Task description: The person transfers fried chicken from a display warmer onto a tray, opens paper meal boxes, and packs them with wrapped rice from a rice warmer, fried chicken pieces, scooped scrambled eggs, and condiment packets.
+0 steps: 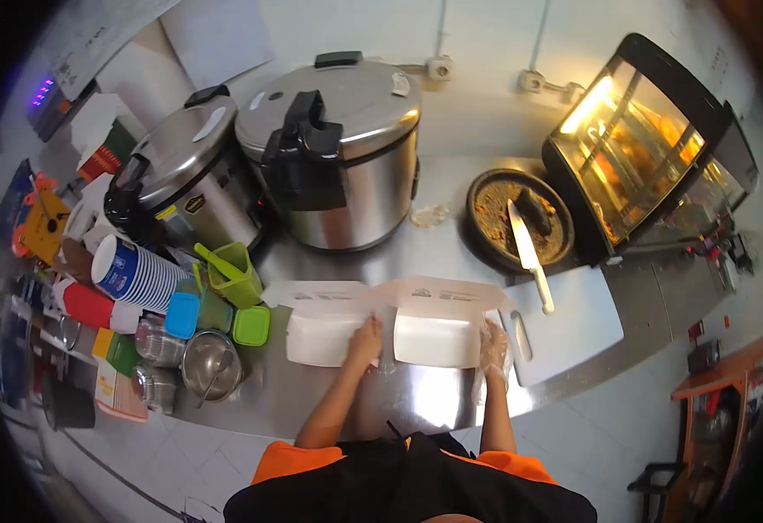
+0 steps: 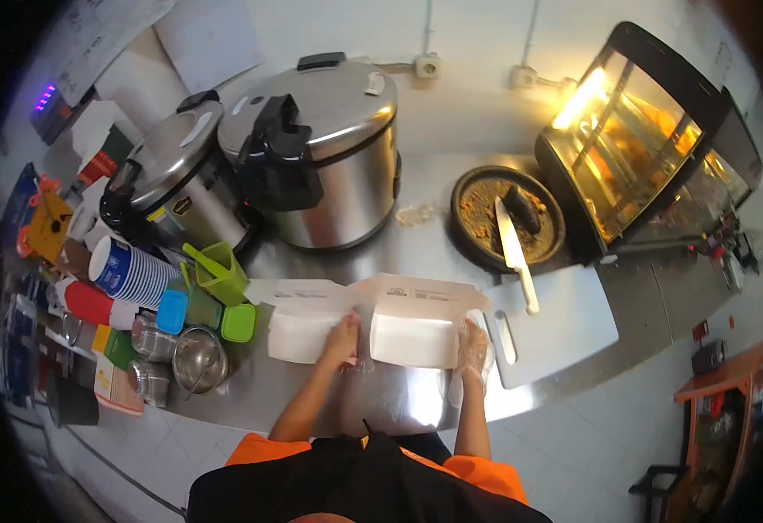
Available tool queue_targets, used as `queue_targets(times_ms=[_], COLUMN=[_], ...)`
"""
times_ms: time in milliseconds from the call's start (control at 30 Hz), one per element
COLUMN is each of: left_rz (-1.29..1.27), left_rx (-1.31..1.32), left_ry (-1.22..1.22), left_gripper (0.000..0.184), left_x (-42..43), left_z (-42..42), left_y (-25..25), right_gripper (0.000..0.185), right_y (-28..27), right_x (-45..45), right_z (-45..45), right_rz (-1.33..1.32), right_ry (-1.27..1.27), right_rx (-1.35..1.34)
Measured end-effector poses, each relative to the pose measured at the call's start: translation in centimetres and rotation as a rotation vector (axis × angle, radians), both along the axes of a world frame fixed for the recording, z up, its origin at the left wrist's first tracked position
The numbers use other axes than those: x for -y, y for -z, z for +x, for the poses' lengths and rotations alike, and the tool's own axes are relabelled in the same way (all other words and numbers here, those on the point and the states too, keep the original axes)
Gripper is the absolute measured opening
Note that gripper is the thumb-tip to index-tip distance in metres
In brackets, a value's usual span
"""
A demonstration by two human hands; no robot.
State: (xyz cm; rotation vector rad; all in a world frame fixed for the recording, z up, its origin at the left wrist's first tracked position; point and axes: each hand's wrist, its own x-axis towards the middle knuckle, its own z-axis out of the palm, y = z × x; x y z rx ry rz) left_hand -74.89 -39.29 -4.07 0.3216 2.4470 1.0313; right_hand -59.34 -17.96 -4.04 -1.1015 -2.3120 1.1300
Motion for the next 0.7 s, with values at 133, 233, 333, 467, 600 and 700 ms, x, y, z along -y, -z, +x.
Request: queue_targets(times_ms=[133,233,333,467,600,700], left_rz=[0.113,0.020,0.167,0.018,0.283,0.500], left_rx=[0.084,0.064,0.087,0.090,-0.288,-0.940], left_ry=[-0.044,0.002,-0.025,0.152,0.382,0.038], left_gripper=[0.051,0.049,0.051,0.057,0.035,0.030], left_x=[-4.2,-5.3,-6.1,-5.2,-0.6,2.2], left_z=[1.2,0.7,-0.2,-1.3,-5.0,-10.9], left_y=[2.4,3.4,5.3,3.6,-11.9,-23.2], right_gripper=[0.034,0.027,0.027,0.022,0.023,0.019], right_y=[8.7,7.7,5.0,7.0,4.0,6.9], right_x=[-2.6,-3.9,-3.4,-5.2,-3.8,-4.7], right_z=[-1.8,-2.9,-3.7,-4.5,-5.2,-5.5], right_rz=[-0.231,-0.040,-0.278,-0.329,-0.084,-0.306], right_ry=[0.110,0.118,0.097,0.157,0.184,0.055], right_rx=[-0.526,-0.279,-0.506,-0.605,-0.538,-0.683])
